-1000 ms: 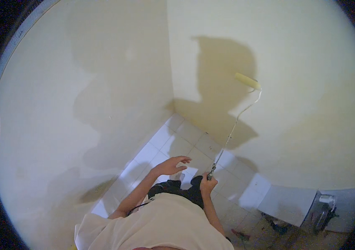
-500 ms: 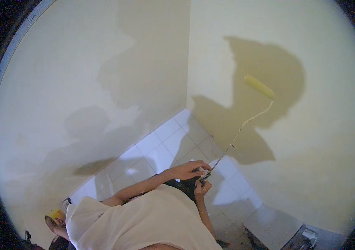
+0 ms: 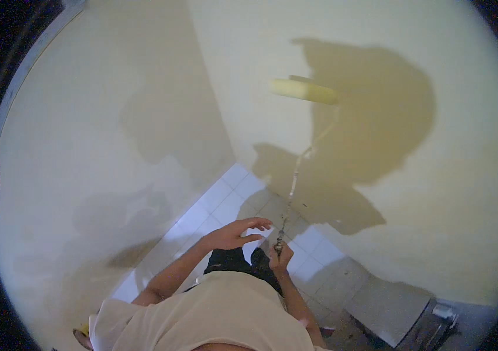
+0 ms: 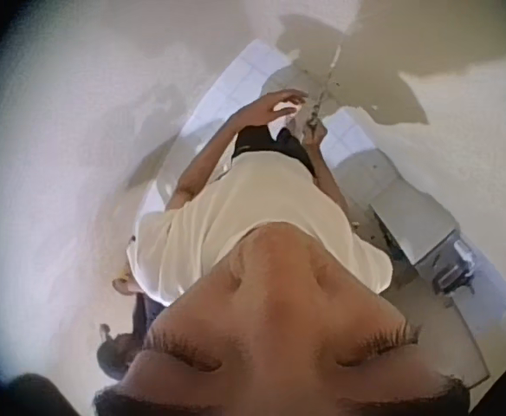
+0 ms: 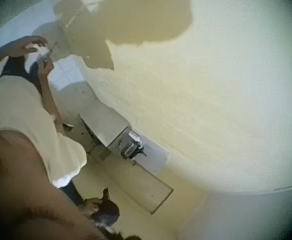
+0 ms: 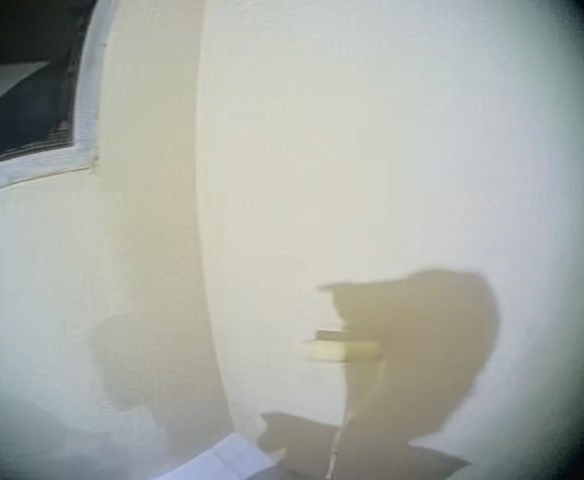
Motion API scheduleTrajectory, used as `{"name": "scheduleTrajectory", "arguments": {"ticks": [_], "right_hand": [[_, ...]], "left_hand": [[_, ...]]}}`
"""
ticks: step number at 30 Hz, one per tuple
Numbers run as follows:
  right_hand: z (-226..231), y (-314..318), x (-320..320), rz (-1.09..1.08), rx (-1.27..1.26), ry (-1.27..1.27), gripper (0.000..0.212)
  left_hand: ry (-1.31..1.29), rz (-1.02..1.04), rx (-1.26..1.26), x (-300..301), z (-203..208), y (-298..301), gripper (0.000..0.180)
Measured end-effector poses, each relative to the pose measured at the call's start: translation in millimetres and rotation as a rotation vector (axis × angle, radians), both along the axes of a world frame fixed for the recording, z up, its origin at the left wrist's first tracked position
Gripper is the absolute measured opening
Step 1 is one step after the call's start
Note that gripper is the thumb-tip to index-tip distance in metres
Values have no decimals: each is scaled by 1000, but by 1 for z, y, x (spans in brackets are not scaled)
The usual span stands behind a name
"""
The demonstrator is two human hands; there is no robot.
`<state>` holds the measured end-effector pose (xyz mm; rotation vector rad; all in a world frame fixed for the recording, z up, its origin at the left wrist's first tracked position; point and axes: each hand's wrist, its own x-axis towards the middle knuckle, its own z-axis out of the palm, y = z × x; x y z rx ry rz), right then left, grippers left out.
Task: The person adjusts the frame and handle of a paint roller by hand, then rolls the paint roller along the wall.
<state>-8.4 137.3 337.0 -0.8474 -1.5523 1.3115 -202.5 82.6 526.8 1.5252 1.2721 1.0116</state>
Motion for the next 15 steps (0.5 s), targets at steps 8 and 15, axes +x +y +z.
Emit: {"name": "scheduleTrajectory", "arguments": {"ticks": [8, 15], "right_hand": [[47, -1, 11, 5, 196, -94, 18], [21, 1, -18, -120, 221, -153, 19]], "left_hand": [[-79, 77, 85, 41, 27, 2, 47], [36, -29, 49, -7, 6, 45, 41]]}}
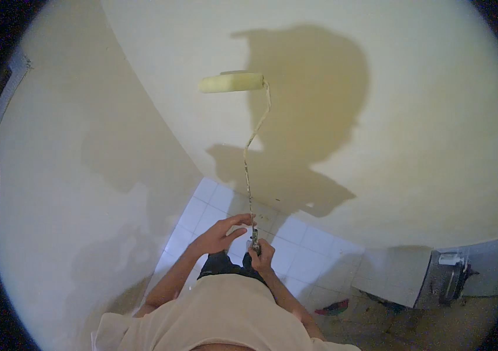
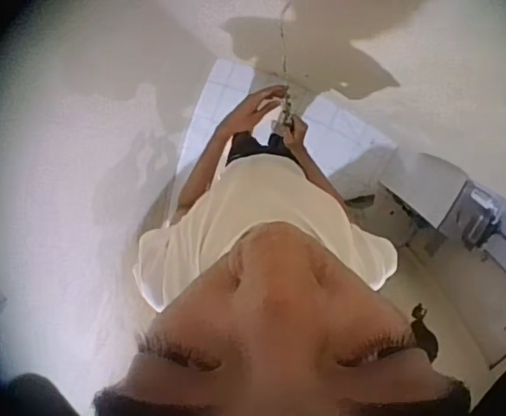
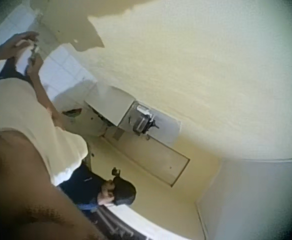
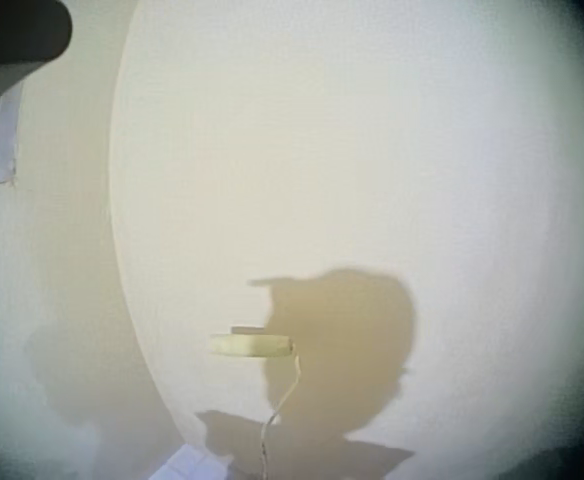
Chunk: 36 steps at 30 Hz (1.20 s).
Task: The person adjusts the frame and handle of a paint roller by hand, then rolls the paint roller along the wall.
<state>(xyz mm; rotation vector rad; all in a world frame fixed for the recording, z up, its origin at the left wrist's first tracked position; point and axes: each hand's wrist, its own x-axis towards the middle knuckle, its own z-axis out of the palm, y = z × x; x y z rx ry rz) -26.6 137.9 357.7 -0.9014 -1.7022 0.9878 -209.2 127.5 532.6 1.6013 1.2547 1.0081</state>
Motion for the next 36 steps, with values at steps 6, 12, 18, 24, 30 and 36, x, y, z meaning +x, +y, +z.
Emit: {"name": "scheduleTrajectory", "arguments": {"ticks": [6, 12, 18, 24, 30, 36], "right_hand": [[-20, -15, -10, 45, -286, 111, 20], [5, -16, -16, 45, -235, -32, 19], [10, -14, -10, 136, -453, 45, 23], [11, -13, -4, 367, -585, -72, 25], [15, -1, -9, 441, -549, -179, 29], [17, 3, -20, 482, -641, -194, 32]], "left_hand": [[-144, -73, -79, 0, -17, 19, 32], [-373, -59, -42, 19, -39, 27, 25], [-480, -42, -126, 22, -36, 25, 12], [-484, 34, -149, 24, -46, 28, 9], [-458, 55, -200, 15, -49, 35, 9], [-472, 48, -219, 7, -53, 37, 9]]}}
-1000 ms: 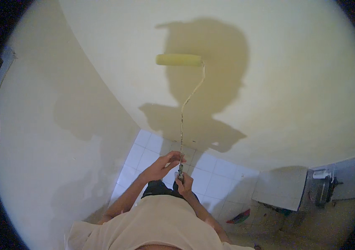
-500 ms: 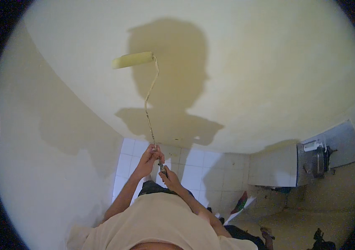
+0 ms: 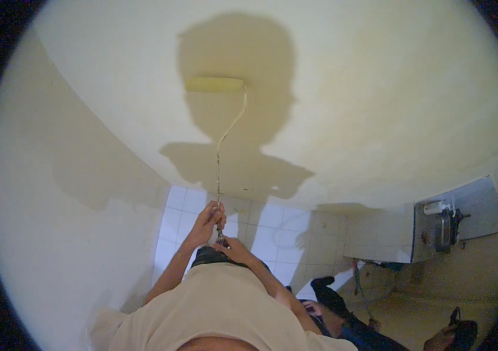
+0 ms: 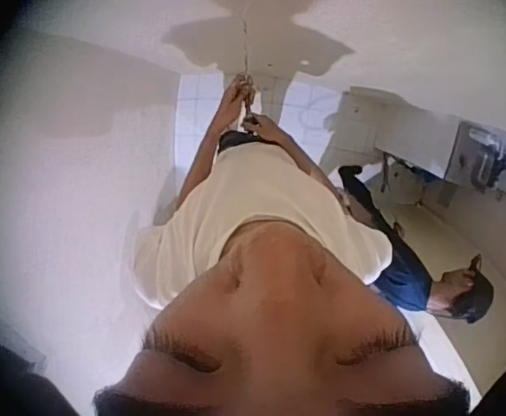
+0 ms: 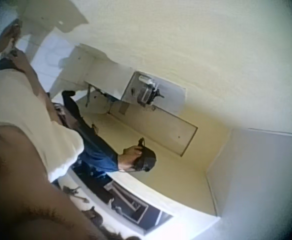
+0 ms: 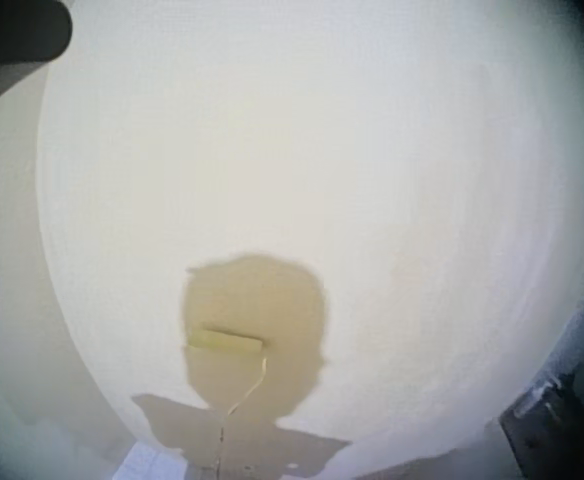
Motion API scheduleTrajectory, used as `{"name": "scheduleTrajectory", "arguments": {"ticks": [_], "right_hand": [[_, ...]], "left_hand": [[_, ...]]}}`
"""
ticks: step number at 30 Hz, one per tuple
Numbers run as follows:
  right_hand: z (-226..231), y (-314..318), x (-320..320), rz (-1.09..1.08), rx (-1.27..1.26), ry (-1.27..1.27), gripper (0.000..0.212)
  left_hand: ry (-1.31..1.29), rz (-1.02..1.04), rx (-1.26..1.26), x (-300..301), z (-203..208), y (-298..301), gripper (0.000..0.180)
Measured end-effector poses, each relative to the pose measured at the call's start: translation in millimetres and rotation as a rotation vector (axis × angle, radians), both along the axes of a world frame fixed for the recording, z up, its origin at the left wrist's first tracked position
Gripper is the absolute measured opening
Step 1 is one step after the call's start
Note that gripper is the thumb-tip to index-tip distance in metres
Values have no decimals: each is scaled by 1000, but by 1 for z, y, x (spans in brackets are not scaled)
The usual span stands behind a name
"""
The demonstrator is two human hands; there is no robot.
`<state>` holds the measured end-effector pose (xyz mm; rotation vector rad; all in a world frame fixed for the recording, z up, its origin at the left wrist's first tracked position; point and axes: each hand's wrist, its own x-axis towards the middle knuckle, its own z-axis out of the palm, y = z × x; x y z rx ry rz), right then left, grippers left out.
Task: The person adjusts the frame and handle of a paint roller by hand, then rolls the paint roller along the wall.
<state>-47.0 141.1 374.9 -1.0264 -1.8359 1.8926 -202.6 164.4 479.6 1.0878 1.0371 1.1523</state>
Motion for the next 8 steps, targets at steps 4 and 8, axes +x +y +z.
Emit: {"name": "scheduleTrajectory", "arguments": {"ticks": [4, 8], "right_hand": [[11, 11, -3, 5, -36, -28, 33], [9, 24, -2, 28, -57, -214, 46]], "left_hand": [[-33, -1, 2, -3, 3, 4, 9], [-6, -25, 75, -7, 6, 9, 8]]}}
